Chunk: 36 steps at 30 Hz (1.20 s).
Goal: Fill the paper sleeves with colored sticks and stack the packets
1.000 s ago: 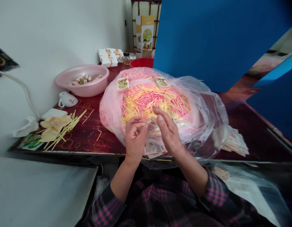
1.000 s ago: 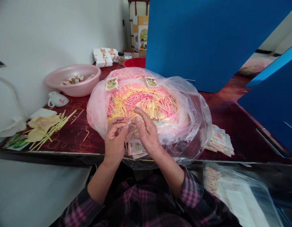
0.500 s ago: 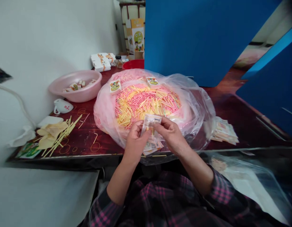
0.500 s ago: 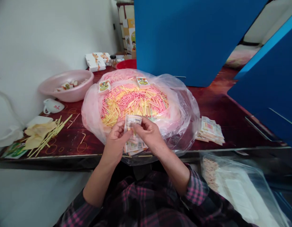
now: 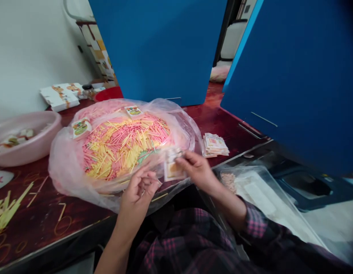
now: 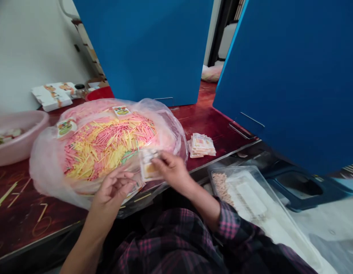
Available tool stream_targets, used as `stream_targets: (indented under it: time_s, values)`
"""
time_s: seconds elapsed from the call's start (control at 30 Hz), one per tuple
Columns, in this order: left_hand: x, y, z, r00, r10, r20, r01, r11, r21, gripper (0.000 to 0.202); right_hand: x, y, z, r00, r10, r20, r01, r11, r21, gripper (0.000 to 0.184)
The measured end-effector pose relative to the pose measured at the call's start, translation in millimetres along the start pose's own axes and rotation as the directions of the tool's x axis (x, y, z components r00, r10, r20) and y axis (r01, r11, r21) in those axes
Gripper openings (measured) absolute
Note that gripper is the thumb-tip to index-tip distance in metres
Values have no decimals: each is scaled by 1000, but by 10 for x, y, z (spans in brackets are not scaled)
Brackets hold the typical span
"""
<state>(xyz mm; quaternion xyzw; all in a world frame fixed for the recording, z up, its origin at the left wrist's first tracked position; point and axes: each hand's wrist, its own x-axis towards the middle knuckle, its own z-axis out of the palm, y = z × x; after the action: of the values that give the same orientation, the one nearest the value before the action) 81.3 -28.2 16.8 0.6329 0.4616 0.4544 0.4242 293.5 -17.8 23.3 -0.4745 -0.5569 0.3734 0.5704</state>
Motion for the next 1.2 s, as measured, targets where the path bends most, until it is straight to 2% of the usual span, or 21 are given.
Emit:
stream_targets:
  time_s: [0.07, 0.17, 0.23, 0.27, 0.33, 0.43, 0.47, 0.53, 0.6, 0.67, 0.8, 0.87, 0.93, 1.0, 1.03, 1.07, 1.1, 1.17, 1.2]
  values:
    - [-65, 13, -70, 996, 2, 84, -16, 985, 171, 31, 100, 70, -460, 986, 46, -159, -45, 999, 11, 25]
    - [-125, -106, -209, 985, 33, 170, -100, 911, 399, 24, 349, 241, -1147, 929, 26, -369, -107, 974, -200, 26]
    - [-134, -267, -282, 982, 76, 170, -153, 851, 503, 26, 524, 388, -1474, 909, 6, -416, -191, 894, -404, 25]
    - [-132, -357, -305, 982, 99, 159, -172, 817, 551, 27, 596, 466, -1574, 907, 16, -420, -251, 822, -511, 26]
    - [-125, -528, -317, 980, 146, 137, -200, 739, 644, 29, 690, 625, -1646, 915, 50, -400, -340, 630, -698, 29]
    - [-105, -701, -269, 974, 188, 127, -218, 625, 750, 27, 692, 839, -1554, 935, 71, -347, -348, 359, -866, 39]
    - [-92, -733, -241, 979, 160, 125, -197, 594, 780, 24, 670, 896, -1514, 939, 64, -338, -341, 304, -889, 42]
    - [-57, -767, -184, 991, 54, 119, -129, 543, 830, 19, 627, 980, -1473, 940, 47, -337, -337, 255, -906, 46]
    - [-11, -778, -136, 996, -3, 86, -71, 531, 844, 13, 610, 1021, -1499, 942, 34, -333, -330, 264, -906, 47]
    - [33, -783, -107, 998, -27, 55, -31, 559, 829, 11, 613, 1012, -1566, 944, 4, -330, -315, 311, -897, 47]
    - [83, -809, -101, 999, -18, 31, -15, 580, 814, 14, 557, 803, -1586, 930, -189, -317, -195, 476, -857, 40]
    - [69, -821, -114, 1000, -3, 20, -14, 581, 814, 16, 441, 612, -1435, 890, -318, -326, -100, 562, -821, 31]
    - [17, -814, -132, 998, 59, 33, -62, 602, 796, 18, 267, 403, -1167, 856, -378, -354, -21, 657, -753, 25]
    - [-68, -772, -146, 978, 195, 70, -178, 616, 768, 21, 72, 228, -824, 890, -324, -320, 65, 786, -615, 26]
    - [-118, -735, -148, 956, 281, 85, -245, 607, 756, 23, -19, 166, -645, 937, -239, -255, 76, 851, -520, 25]
    - [-168, -688, -145, 926, 367, 90, -306, 587, 750, 23, -99, 124, -468, 982, -147, -117, 80, 890, -449, 25]
    - [-215, -632, -136, 891, 445, 86, -353, 562, 748, 23, -165, 102, -300, 997, -67, 45, 80, 913, -400, 25]
    - [-287, -504, -105, 832, 551, 72, -408, 518, 752, 19, -249, 103, -4, 954, 40, 297, 65, 940, -335, 28]
    - [-309, -438, -87, 814, 576, 69, -423, 508, 750, 18, -269, 117, 120, 927, 73, 369, 48, 950, -308, 30]
